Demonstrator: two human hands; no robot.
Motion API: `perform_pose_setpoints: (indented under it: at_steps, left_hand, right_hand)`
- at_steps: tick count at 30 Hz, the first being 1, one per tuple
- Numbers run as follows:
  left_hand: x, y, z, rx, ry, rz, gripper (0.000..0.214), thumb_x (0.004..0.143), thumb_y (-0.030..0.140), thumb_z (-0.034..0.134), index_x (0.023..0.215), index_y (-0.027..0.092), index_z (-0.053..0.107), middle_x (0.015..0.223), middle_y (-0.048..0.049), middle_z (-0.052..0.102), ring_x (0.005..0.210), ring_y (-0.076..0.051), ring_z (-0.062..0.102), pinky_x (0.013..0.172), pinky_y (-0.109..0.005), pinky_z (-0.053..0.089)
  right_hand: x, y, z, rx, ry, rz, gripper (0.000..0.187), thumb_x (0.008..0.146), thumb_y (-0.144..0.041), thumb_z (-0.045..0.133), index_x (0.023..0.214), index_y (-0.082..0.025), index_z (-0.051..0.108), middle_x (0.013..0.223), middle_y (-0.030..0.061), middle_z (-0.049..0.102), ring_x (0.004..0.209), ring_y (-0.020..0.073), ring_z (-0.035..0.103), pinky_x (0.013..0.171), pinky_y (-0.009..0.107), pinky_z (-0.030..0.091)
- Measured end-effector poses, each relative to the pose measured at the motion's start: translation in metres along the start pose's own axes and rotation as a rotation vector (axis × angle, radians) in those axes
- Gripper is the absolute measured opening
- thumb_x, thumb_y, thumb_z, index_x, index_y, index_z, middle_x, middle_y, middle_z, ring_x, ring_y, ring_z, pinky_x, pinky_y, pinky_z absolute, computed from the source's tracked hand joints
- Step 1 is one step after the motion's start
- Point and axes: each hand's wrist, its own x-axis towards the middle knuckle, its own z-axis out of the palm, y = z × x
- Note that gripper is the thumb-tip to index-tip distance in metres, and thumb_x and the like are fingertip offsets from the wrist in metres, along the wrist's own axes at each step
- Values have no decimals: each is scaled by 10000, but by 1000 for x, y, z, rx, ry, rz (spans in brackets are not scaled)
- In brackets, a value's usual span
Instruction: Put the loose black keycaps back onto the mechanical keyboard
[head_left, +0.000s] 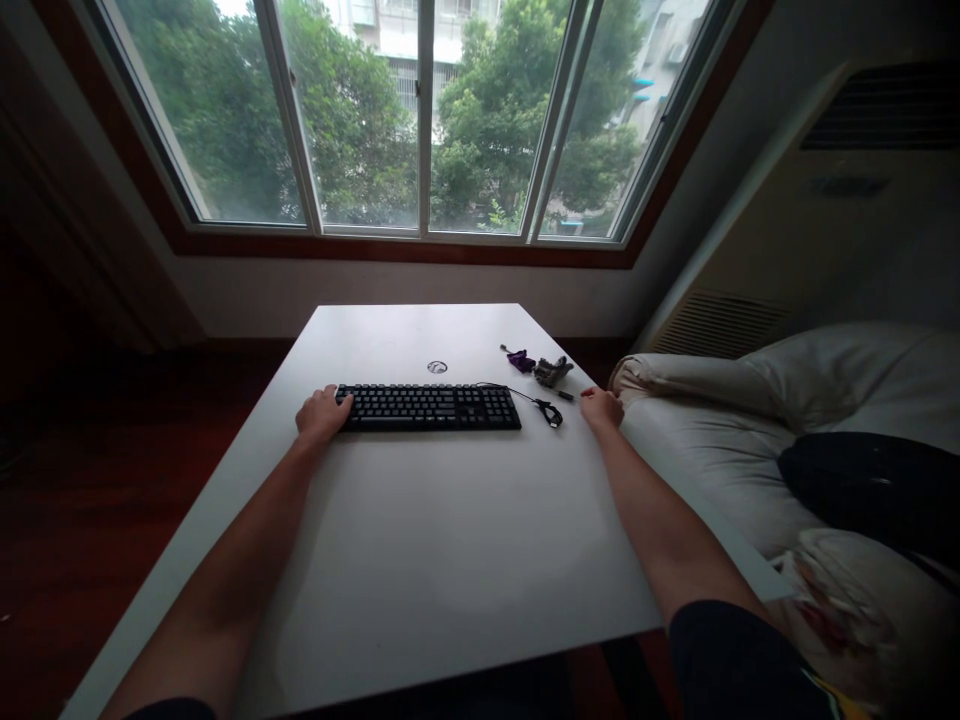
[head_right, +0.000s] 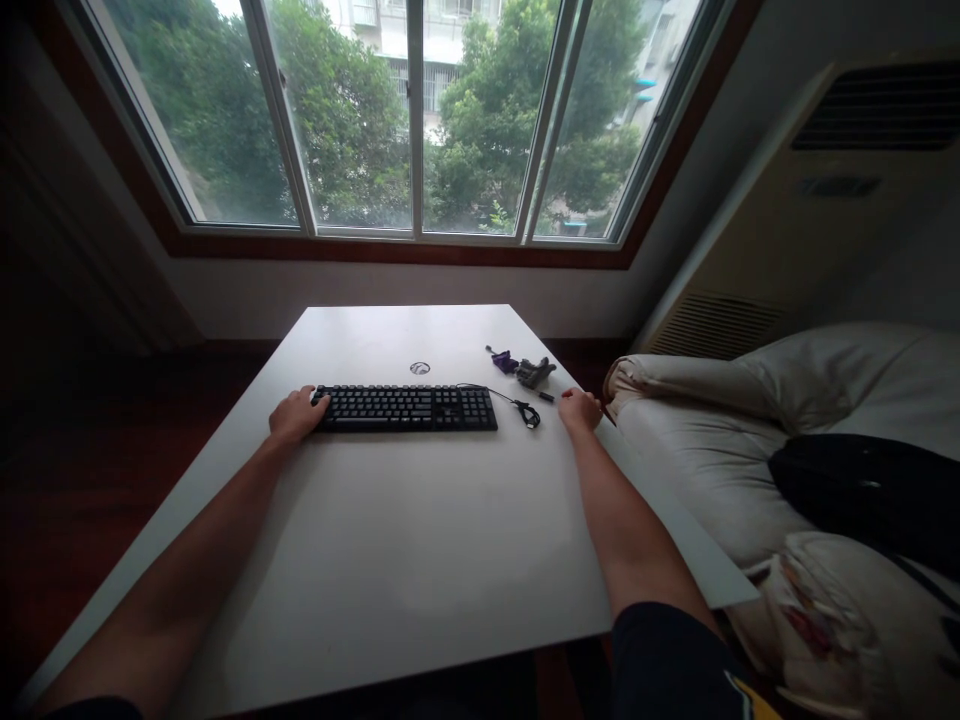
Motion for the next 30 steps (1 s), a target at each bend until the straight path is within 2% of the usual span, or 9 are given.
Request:
perform_pose_setpoints:
  at_steps: [3, 6, 8, 13, 16, 21, 24, 26, 30]
  left_hand:
    - [4, 1, -2, 8, -75, 0, 697, 915, 703, 376, 1376, 211, 552, 1290, -196, 619, 1163, -379, 605, 906, -465, 492]
    - [7, 2, -2, 9, -112, -3, 731, 904, 735, 363, 1375, 207, 546, 1284, -205, 622, 1168, -385, 607, 907, -468, 492]
    - [8, 2, -2, 12, -114, -11, 735, 905, 739, 351, 1380, 211, 540, 1283, -204, 625, 1167, -386, 611, 903, -469, 495]
    - [10, 0, -3, -12, -125, -15, 731, 907, 741, 336, 1390, 227, 528, 1285, -195, 643, 1162, -380, 628, 899, -458, 499]
    - [16, -3, 0, -26, -148, -34, 718, 910, 722, 342, 1369, 208, 543, 1249, -194, 674, 1152, -370, 641, 907, -449, 499]
    - [32, -4, 10, -98, -184, -83, 656, 900, 699, 387, 1157, 170, 676, 1181, -198, 709, 1149, -380, 648, 933, -446, 495]
    - [37, -5, 12, -342, -169, -90, 532, 871, 628, 529, 1070, 168, 709, 1148, -176, 723, 1167, -377, 639, 961, -432, 491]
    - [35, -6, 11, -648, -155, -80, 475, 834, 555, 644, 1123, 181, 695, 1147, -143, 723, 1143, -348, 646, 945, -414, 514]
    - [27, -3, 10, -1319, -366, -107, 523, 858, 450, 684, 1349, 305, 574, 1233, -69, 675, 978, -240, 672, 804, -393, 599]
  right_hand:
    - [-23, -27, 6, -126, 77, -157, 280, 877, -228, 527, 1033, -166, 751, 1116, 179, 671, 1087, 314, 549, 940, 441, 425]
    - [-50, -62, 15, -75, -96, -423, 290, 957, -296, 478, 1014, -183, 739, 1056, 149, 683, 1044, 290, 544, 953, 404, 417]
    - [-60, -78, 20, -36, -114, -499, 329, 989, -347, 448, 1023, -187, 733, 1083, 144, 672, 1075, 295, 536, 970, 399, 412]
    - [-53, -81, 31, -116, -137, -310, 370, 944, -405, 553, 1226, -196, 671, 1200, 163, 637, 1123, 319, 546, 919, 399, 446]
    - [-55, -77, 40, -122, -199, -326, 355, 943, -362, 558, 1253, -223, 662, 1172, 149, 658, 1093, 291, 577, 876, 357, 463]
    - [-58, -85, 47, -18, -321, -337, 348, 1000, -383, 433, 1002, -220, 741, 1009, 112, 722, 939, 237, 636, 818, 308, 460]
    - [-52, -87, 43, 148, -473, -252, 446, 997, -468, 404, 886, -206, 748, 920, 79, 746, 881, 234, 661, 784, 302, 468]
    - [-50, -85, 39, 311, -528, -198, 456, 967, -526, 445, 928, -198, 760, 957, 67, 757, 919, 244, 674, 810, 308, 483]
    - [-55, -79, 36, 603, -578, -107, 414, 846, -502, 627, 1102, -201, 750, 1092, 62, 751, 1019, 261, 676, 902, 341, 507]
